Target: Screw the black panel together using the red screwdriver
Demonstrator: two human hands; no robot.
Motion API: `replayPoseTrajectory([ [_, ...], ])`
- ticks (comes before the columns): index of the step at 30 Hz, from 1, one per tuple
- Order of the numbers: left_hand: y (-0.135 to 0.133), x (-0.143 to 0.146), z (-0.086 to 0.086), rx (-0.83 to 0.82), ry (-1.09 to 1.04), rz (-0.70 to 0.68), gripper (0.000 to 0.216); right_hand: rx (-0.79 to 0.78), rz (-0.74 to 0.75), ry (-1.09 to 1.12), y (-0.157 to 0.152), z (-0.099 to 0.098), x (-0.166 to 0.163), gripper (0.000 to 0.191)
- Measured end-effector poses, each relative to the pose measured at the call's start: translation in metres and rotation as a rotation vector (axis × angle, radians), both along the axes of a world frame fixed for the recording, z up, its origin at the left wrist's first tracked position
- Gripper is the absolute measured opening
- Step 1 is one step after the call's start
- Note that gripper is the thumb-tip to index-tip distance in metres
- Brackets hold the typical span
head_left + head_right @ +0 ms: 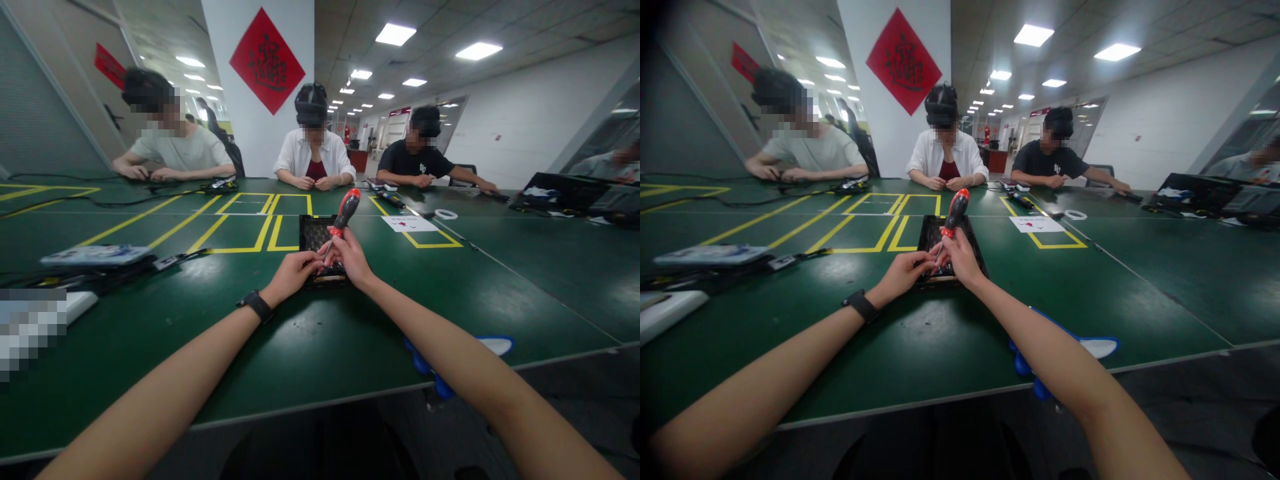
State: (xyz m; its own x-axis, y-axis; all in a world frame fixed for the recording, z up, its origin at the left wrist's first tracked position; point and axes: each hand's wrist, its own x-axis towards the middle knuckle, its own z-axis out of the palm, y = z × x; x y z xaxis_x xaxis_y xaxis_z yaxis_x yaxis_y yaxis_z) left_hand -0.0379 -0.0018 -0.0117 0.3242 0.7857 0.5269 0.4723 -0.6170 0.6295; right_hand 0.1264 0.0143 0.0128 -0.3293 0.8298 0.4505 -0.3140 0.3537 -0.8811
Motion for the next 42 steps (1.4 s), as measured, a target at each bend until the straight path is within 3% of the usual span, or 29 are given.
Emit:
replayPoseTrajectory([
  [7, -0.0029, 0.0013, 0.0012, 0.015, -0.006, 0.010, 0.026, 0.001, 0.017, 0.013, -0.0002, -0.0003, 0.0011, 0.038],
  [16, -0.0016, 0.0031, 0.0012, -0.020, -0.042, 0.024, 0.022, 0.088, -0.033, -0.012, -0.0008, -0.0021, 0.0002, 0.032],
  [24, -0.0015, 0.0004, 0.0009, 0.012, 0.029, 0.006, 0.028, -0.014, 0.031, -0.017, 0.0010, -0.0001, 0.0018, 0.035],
  [36, -0.0038, 0.0035, 0.0032, 0.034, 0.023, 0.064, 0.018, 0.077, -0.010, -0.019, 0.0000, -0.0032, 0.0019, 0.035],
  [42, -0.0018, 0.0007, 0.0029, 0.031, 0.041, 0.010, 0.025, 0.043, -0.007, -0.005, -0.0007, 0.0000, 0.0025, 0.036],
])
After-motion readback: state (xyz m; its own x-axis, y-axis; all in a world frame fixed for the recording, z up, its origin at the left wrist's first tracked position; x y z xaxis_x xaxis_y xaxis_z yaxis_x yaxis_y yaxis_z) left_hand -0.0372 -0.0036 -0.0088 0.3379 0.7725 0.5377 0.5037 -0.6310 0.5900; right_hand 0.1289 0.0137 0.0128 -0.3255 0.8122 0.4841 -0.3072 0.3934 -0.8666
